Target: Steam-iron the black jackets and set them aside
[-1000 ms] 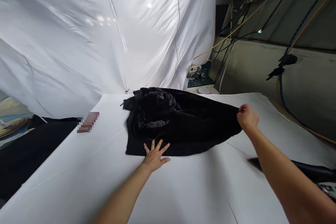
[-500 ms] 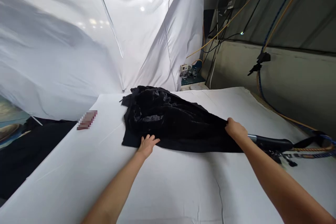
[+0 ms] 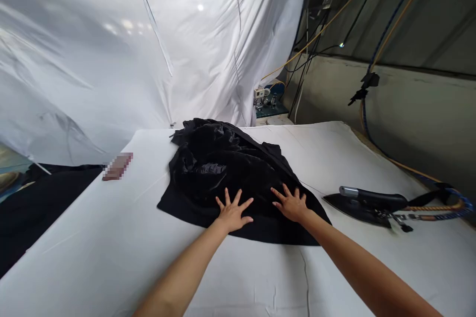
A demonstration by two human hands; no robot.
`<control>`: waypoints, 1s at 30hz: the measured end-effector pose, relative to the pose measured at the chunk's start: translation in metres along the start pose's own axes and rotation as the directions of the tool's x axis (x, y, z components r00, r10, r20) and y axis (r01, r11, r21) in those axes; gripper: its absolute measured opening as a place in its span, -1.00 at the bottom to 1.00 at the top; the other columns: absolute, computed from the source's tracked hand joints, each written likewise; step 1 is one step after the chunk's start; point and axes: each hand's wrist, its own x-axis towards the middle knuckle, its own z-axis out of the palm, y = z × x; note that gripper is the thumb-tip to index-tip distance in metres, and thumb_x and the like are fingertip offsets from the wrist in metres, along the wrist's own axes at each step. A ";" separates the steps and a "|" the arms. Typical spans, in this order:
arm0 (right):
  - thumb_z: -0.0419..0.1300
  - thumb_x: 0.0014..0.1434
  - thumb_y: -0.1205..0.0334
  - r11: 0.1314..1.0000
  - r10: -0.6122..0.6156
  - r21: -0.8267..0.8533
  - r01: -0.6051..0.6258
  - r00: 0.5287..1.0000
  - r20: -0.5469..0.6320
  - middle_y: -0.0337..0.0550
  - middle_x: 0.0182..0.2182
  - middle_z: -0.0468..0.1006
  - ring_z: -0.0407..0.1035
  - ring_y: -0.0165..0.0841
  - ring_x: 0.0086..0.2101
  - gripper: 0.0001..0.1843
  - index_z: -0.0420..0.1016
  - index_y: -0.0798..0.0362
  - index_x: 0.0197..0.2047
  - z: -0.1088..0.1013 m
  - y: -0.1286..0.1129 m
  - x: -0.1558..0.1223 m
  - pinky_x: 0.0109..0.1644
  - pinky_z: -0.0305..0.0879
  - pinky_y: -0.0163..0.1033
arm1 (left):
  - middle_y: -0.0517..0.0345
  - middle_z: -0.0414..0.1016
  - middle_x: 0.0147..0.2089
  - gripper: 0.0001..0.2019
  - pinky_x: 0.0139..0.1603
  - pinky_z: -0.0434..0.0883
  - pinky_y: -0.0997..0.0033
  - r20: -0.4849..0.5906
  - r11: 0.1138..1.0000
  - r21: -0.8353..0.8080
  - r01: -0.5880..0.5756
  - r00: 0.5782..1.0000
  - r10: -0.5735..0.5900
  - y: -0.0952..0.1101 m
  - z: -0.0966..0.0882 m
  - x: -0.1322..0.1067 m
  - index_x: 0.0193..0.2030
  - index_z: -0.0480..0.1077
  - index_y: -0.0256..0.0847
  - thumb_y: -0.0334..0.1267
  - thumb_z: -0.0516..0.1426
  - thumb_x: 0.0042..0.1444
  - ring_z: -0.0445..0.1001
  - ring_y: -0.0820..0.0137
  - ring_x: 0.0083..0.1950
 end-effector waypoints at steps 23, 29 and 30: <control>-0.17 0.21 0.16 0.923 0.383 0.148 -0.354 0.881 -0.277 0.03 -0.01 0.29 0.25 -0.17 -0.07 -0.60 0.41 -0.05 -0.06 0.007 0.082 -0.049 -0.06 0.21 -0.08 | 0.16 0.33 -0.01 -0.64 0.23 -0.01 0.08 -0.288 0.906 0.057 -0.420 0.862 0.418 0.077 0.014 0.037 -0.01 0.35 0.04 -0.16 -0.19 0.23 0.20 0.36 0.05; -0.12 0.15 -0.05 0.802 0.589 0.168 -0.573 0.805 -0.067 0.11 -0.23 0.41 0.38 -0.09 -0.22 -0.54 0.28 -0.06 0.04 -0.005 0.088 -0.045 -0.27 0.28 -0.08 | 0.12 0.29 -0.07 -0.57 -0.06 0.25 0.14 -0.236 0.932 0.087 -0.353 0.901 0.363 0.117 0.027 0.057 0.16 0.13 0.25 0.06 -0.09 0.13 0.21 0.26 -0.05; -0.11 0.14 -0.08 0.780 0.617 0.175 -0.601 0.785 -0.056 0.13 -0.22 0.42 0.38 -0.06 -0.21 -0.49 0.24 -0.02 0.07 -0.003 0.093 -0.047 -0.26 0.28 -0.06 | 0.11 0.27 -0.03 -0.55 -0.03 0.22 0.07 -0.236 0.938 0.091 -0.335 0.907 0.347 0.120 0.030 0.057 0.17 0.09 0.28 0.09 -0.09 0.11 0.19 0.24 -0.02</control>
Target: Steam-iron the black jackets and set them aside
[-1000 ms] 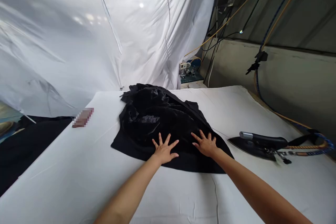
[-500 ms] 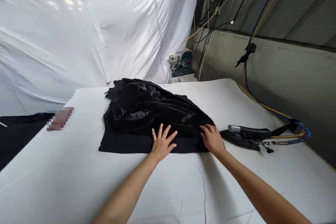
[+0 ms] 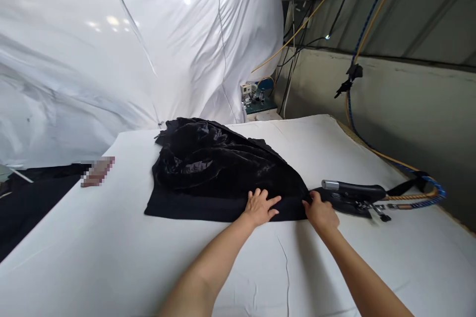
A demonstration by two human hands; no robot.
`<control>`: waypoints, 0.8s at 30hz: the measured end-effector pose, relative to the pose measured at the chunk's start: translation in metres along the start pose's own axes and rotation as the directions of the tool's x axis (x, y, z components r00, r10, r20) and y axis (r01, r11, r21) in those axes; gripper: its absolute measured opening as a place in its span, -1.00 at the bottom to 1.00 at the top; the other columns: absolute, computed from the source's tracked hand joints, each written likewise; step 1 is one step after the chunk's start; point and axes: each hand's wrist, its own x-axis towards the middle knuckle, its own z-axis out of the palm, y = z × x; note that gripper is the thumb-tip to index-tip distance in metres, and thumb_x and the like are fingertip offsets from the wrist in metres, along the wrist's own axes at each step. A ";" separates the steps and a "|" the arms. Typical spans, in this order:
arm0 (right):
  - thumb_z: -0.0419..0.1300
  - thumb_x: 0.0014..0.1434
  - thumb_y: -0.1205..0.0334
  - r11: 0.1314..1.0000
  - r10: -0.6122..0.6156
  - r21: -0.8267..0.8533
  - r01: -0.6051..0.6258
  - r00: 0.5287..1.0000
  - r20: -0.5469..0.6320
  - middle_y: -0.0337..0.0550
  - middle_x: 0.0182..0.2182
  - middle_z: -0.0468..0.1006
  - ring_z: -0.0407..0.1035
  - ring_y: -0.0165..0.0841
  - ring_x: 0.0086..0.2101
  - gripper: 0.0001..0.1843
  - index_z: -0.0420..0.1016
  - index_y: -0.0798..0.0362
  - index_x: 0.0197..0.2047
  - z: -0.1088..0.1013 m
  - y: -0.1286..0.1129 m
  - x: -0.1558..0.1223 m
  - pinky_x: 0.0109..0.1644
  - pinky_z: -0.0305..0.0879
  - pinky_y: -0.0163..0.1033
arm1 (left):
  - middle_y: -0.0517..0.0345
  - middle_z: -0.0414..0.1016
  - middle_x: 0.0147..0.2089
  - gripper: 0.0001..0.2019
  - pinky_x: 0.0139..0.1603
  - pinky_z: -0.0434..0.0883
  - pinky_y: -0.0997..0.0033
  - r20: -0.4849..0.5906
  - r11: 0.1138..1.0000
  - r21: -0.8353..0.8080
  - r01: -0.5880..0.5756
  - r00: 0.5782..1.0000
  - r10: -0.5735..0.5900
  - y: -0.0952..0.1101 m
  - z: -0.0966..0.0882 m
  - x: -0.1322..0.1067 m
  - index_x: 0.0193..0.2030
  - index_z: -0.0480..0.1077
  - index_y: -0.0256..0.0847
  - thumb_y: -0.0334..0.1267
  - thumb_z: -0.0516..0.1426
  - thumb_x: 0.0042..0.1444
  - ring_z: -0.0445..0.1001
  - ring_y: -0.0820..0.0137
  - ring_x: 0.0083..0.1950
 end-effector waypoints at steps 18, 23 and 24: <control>-0.18 0.17 -0.06 0.999 0.003 0.046 -0.005 0.998 0.059 -0.02 -0.31 0.50 0.40 -0.19 -0.29 -0.58 0.34 -0.03 -0.14 -0.034 0.052 -0.002 -0.30 0.22 -0.18 | 0.44 -0.35 0.37 -0.45 -0.03 -0.42 -0.58 0.149 0.998 -0.054 0.023 0.989 -0.015 0.036 0.017 0.025 0.21 -0.07 0.37 -0.08 -0.02 0.07 -0.55 -0.22 0.28; 0.10 -0.06 -0.20 0.924 -0.381 -0.113 0.365 0.903 -0.199 0.02 -0.14 0.41 0.25 -0.10 -0.09 -0.44 0.38 -0.02 -0.08 -0.094 0.071 0.050 -0.10 0.17 -0.09 | 0.44 -0.39 0.37 -0.41 -0.03 -0.48 -0.55 0.154 0.996 -0.060 0.066 0.986 -0.056 0.035 0.023 0.035 0.20 -0.05 0.39 -0.06 0.03 0.02 -0.60 -0.23 0.27; 0.15 -0.13 -0.23 0.898 -0.433 -0.129 0.420 0.896 -0.098 0.01 -0.14 0.42 0.25 -0.09 -0.09 -0.39 0.40 -0.03 -0.09 -0.098 0.073 0.063 -0.09 0.16 -0.08 | 0.44 -0.39 0.37 -0.43 -0.02 -0.48 -0.54 0.139 0.997 -0.061 0.057 0.989 -0.048 0.035 0.024 0.034 0.20 -0.06 0.39 -0.04 0.02 0.03 -0.61 -0.22 0.27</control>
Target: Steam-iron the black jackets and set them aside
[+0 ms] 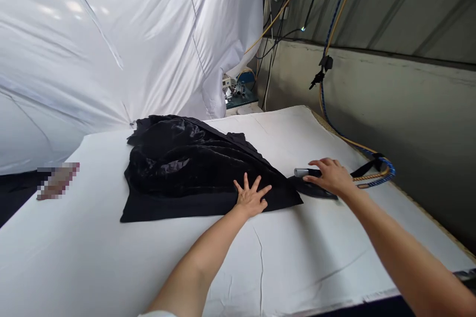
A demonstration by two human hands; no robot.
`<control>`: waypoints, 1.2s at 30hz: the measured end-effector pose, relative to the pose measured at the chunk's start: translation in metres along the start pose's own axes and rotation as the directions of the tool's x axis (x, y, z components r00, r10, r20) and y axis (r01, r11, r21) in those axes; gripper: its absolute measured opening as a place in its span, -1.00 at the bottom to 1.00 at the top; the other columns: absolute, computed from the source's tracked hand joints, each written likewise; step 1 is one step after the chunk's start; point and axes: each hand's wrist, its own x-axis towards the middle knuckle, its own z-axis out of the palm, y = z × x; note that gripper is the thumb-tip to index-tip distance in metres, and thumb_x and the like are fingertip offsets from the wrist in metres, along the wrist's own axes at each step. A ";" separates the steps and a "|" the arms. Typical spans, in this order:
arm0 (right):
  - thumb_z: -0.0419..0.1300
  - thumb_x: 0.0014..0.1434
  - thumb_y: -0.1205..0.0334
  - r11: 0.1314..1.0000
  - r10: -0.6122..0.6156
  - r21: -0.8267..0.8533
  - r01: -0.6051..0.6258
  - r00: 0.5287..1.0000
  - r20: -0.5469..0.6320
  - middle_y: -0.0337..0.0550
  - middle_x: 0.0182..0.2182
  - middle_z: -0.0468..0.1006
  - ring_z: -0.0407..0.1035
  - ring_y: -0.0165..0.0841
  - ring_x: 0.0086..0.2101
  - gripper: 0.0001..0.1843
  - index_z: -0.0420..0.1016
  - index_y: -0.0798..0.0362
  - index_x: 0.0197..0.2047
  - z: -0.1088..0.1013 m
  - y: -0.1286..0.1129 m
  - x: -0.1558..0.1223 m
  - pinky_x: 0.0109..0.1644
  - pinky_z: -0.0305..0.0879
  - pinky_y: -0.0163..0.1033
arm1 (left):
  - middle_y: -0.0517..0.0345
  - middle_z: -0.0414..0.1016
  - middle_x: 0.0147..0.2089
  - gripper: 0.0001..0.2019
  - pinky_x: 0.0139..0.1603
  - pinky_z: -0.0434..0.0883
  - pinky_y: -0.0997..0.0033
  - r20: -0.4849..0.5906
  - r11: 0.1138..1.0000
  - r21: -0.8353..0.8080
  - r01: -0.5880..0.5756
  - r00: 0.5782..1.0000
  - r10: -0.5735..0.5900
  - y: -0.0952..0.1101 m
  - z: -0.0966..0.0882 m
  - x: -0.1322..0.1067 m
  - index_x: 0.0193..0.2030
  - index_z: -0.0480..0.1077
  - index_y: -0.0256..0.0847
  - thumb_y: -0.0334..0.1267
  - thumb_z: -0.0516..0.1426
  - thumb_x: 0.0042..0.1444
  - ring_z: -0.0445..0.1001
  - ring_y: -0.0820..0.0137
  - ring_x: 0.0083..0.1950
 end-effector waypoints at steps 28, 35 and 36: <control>-0.12 -0.10 -0.42 0.958 -0.263 -0.001 0.287 0.879 0.397 -0.05 -0.31 0.53 0.39 -0.06 -0.26 -0.34 0.44 -0.06 -0.28 0.001 -0.085 0.007 -0.35 0.21 -0.14 | 0.07 -0.41 0.37 -0.59 0.22 -0.03 -0.02 -0.233 0.758 -0.086 0.646 0.727 -0.646 -0.114 -0.032 -0.158 0.10 0.17 -0.10 -0.08 -0.03 0.11 -0.20 -0.07 0.31; -0.15 -0.08 -0.43 0.958 -0.285 0.120 0.259 0.876 0.389 -0.05 -0.39 0.53 0.40 -0.08 -0.33 -0.32 0.43 -0.03 -0.35 0.008 -0.077 0.011 -0.37 0.21 -0.13 | 0.05 -0.24 0.34 -0.61 0.17 -0.03 -0.06 -0.196 0.696 -0.003 0.718 0.682 -0.705 -0.128 -0.037 -0.180 0.10 0.19 0.06 -0.06 -0.06 0.12 -0.10 -0.07 0.28; -0.15 -0.07 -0.42 0.955 -0.298 0.128 0.269 0.870 0.394 -0.06 -0.40 0.52 0.40 -0.09 -0.34 -0.33 0.43 -0.03 -0.35 0.008 -0.077 0.010 -0.37 0.21 -0.13 | 0.04 -0.22 0.34 -0.60 0.16 -0.02 -0.06 -0.188 0.690 0.005 0.724 0.678 -0.711 -0.127 -0.039 -0.179 0.12 0.17 0.09 -0.04 -0.07 0.12 -0.07 -0.07 0.27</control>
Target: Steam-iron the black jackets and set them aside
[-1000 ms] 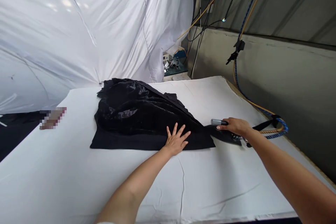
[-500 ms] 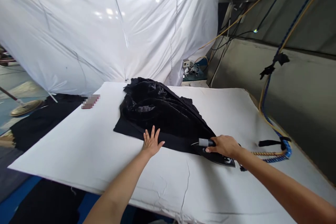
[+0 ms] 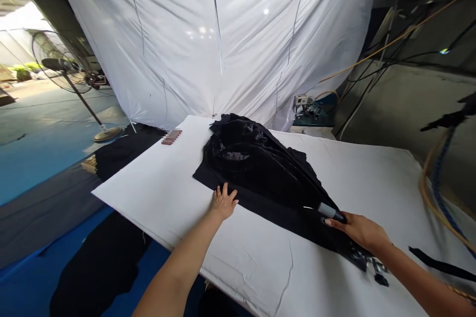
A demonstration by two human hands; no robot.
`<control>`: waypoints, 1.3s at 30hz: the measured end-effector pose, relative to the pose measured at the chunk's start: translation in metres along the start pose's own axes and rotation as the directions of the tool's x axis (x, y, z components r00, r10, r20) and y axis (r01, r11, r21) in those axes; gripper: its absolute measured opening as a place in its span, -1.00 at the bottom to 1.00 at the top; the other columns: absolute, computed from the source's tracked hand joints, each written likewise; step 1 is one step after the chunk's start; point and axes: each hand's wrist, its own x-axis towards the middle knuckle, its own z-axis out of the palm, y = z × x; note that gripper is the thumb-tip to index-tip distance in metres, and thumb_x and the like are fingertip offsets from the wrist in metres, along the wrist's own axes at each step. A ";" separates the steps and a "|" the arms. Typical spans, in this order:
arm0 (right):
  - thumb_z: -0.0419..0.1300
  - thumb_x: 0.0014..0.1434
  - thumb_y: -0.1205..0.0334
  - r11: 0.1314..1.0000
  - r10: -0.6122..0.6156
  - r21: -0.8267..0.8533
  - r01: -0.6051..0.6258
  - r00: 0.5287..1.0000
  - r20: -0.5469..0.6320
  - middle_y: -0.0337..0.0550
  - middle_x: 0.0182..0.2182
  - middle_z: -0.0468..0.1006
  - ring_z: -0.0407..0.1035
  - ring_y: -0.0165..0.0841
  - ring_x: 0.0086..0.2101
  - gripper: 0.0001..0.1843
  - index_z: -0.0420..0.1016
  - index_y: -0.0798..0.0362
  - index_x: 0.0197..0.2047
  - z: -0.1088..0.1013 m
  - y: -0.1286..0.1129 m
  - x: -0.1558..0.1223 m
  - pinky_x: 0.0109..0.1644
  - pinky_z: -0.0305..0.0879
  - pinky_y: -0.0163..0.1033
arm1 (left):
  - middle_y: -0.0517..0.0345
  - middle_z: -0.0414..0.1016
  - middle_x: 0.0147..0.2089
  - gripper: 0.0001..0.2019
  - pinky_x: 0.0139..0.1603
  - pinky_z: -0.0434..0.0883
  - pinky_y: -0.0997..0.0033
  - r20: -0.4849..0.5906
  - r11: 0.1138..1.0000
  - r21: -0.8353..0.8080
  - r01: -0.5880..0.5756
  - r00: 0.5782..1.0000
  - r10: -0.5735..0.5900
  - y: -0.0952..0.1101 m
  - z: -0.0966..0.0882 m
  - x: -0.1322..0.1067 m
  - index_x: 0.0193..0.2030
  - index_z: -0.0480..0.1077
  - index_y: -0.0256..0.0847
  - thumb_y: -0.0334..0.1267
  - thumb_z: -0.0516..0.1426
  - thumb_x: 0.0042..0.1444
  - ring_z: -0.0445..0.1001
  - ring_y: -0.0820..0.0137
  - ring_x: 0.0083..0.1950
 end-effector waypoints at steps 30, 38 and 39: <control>-0.11 -0.03 -0.37 0.902 -0.333 -0.269 0.338 0.941 0.068 -0.09 -0.46 0.50 0.40 -0.16 -0.37 -0.37 0.44 -0.03 -0.28 0.011 -0.077 0.007 -0.41 0.11 -0.23 | 0.04 0.06 0.16 -0.40 0.07 0.16 0.16 0.106 0.996 -0.066 -0.055 0.992 0.062 0.009 -0.018 0.030 0.14 0.20 0.16 0.20 0.04 -0.09 0.12 0.10 0.12; -0.11 -0.03 -0.38 0.901 -0.369 -0.227 0.370 0.928 0.046 -0.06 -0.50 0.50 0.40 -0.14 -0.39 -0.26 0.40 0.01 -0.06 0.020 -0.121 0.017 -0.40 0.14 -0.21 | 0.06 0.19 -0.01 -0.72 0.06 0.20 0.38 -0.176 0.963 -0.239 0.123 0.970 -0.167 -0.060 -0.027 0.051 -0.16 0.41 -0.10 -0.42 -0.02 0.05 0.22 0.33 0.03; -0.10 -0.04 -0.38 0.901 -0.372 -0.219 0.375 0.927 0.059 -0.07 -0.50 0.50 0.40 -0.14 -0.40 -0.26 0.41 0.01 -0.06 0.021 -0.128 0.019 -0.40 0.14 -0.20 | 0.06 0.18 0.00 -0.72 0.07 0.18 0.37 -0.191 0.948 -0.248 0.198 0.950 -0.249 -0.075 -0.031 0.056 -0.21 0.42 -0.12 -0.47 -0.01 0.02 0.20 0.31 0.06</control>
